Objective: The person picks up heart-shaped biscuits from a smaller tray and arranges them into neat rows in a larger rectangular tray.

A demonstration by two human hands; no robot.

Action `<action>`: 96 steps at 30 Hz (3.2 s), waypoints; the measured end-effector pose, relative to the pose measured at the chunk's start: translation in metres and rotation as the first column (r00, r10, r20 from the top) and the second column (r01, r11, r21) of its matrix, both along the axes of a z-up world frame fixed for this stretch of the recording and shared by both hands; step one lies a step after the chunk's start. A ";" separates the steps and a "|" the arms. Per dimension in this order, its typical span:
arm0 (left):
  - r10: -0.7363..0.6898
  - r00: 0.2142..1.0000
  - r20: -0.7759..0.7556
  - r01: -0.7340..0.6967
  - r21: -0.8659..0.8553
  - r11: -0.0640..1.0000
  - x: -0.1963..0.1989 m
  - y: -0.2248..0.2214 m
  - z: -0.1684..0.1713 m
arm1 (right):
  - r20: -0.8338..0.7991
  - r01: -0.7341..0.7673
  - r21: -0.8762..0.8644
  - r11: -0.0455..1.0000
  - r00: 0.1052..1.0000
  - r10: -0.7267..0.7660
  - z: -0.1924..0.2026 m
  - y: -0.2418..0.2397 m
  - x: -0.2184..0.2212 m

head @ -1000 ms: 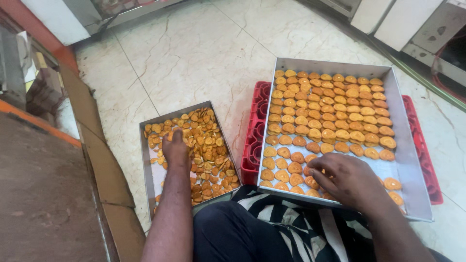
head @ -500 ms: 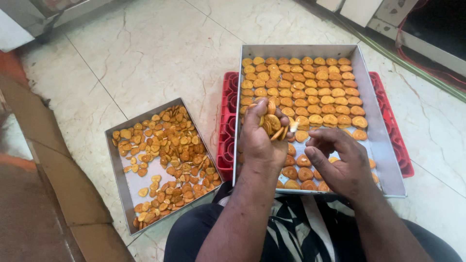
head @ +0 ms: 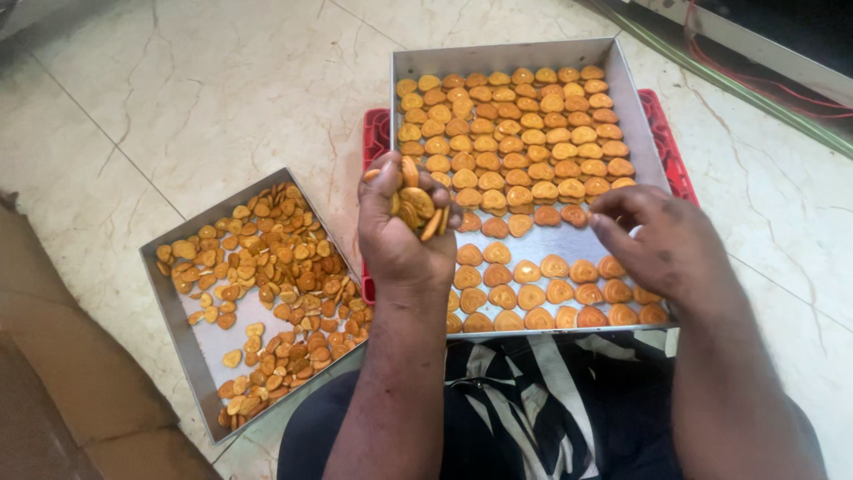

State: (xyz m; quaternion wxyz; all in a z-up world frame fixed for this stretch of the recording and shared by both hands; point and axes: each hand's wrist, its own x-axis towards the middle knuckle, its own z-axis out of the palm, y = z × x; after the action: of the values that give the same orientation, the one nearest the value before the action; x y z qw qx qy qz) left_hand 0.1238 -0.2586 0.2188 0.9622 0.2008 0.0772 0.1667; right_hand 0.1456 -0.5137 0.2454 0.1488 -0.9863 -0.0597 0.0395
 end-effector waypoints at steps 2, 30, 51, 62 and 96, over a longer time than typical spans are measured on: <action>-0.001 1.000 0.002 0.001 0.001 1.000 0.000 0.003 0.001 | -0.027 0.002 -0.055 0.999 1.000 -0.003 0.003 0.002 -0.002; 0.043 0.945 -0.325 -0.031 0.043 0.999 0.010 0.003 -0.006 | 0.386 -0.460 0.753 0.470 0.888 0.250 0.074 0.114 -0.027; -0.234 0.938 -0.256 0.346 0.728 0.592 -0.010 -0.054 0.003 | 0.024 -0.075 0.920 0.385 0.990 0.137 -0.027 0.034 -0.025; -0.117 0.981 -0.157 0.176 0.443 0.879 -0.005 -0.033 0.005 | 0.238 -0.276 0.429 0.860 0.953 0.187 -0.019 0.032 -0.009; -0.118 0.974 -0.192 0.175 0.313 0.934 -0.002 -0.026 0.006 | 0.121 -0.352 -0.101 0.930 0.924 0.363 -0.016 0.057 -0.023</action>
State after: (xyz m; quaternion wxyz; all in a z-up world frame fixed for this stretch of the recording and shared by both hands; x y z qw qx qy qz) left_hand 0.1221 -0.2850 0.2249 0.9151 0.3766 0.1149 0.0871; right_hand 0.1223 -0.4563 0.2294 0.0962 -0.9642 -0.2471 0.0001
